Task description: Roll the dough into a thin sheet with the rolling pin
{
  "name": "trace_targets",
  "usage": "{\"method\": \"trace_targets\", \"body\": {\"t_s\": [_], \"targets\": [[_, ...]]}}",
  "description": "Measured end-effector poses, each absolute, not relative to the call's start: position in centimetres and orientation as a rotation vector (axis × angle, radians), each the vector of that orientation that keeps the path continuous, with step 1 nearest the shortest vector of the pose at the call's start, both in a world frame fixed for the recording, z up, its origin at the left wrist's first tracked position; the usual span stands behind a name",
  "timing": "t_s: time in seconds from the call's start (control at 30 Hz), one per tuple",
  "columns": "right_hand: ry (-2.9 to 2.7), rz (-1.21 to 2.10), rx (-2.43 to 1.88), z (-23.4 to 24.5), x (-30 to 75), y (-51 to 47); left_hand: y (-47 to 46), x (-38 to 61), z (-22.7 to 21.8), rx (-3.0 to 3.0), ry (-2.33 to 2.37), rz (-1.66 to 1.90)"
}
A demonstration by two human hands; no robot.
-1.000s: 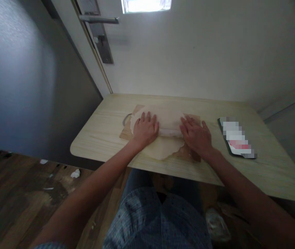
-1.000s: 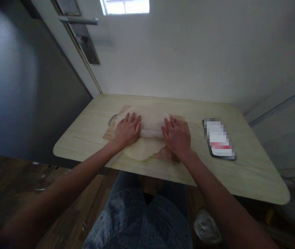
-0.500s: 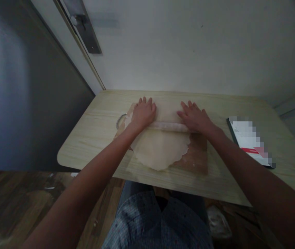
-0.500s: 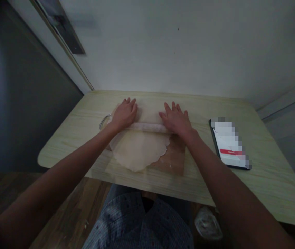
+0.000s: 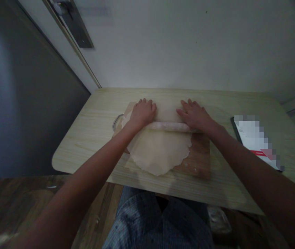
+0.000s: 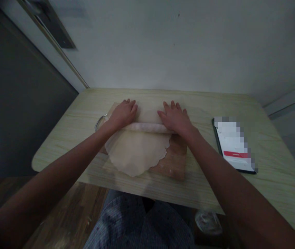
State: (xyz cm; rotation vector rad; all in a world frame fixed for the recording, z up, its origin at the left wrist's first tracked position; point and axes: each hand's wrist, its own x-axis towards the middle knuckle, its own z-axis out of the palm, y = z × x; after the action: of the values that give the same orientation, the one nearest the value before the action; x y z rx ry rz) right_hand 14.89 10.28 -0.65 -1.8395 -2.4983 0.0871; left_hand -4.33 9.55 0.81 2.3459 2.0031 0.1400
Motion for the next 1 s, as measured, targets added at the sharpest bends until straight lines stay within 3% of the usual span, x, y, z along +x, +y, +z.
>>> {"method": "trace_targets", "body": {"t_s": [0.3, 1.0], "targets": [[-2.56, 0.204, -1.94, 0.7, 14.4, 8.3, 7.7, -4.3, 1.1, 2.291, 2.084, 0.111], [-2.469, -0.069, -1.728, 0.7, 14.3, 3.0, 2.2, -3.9, 1.1, 2.429, 2.09, 0.089]]}}
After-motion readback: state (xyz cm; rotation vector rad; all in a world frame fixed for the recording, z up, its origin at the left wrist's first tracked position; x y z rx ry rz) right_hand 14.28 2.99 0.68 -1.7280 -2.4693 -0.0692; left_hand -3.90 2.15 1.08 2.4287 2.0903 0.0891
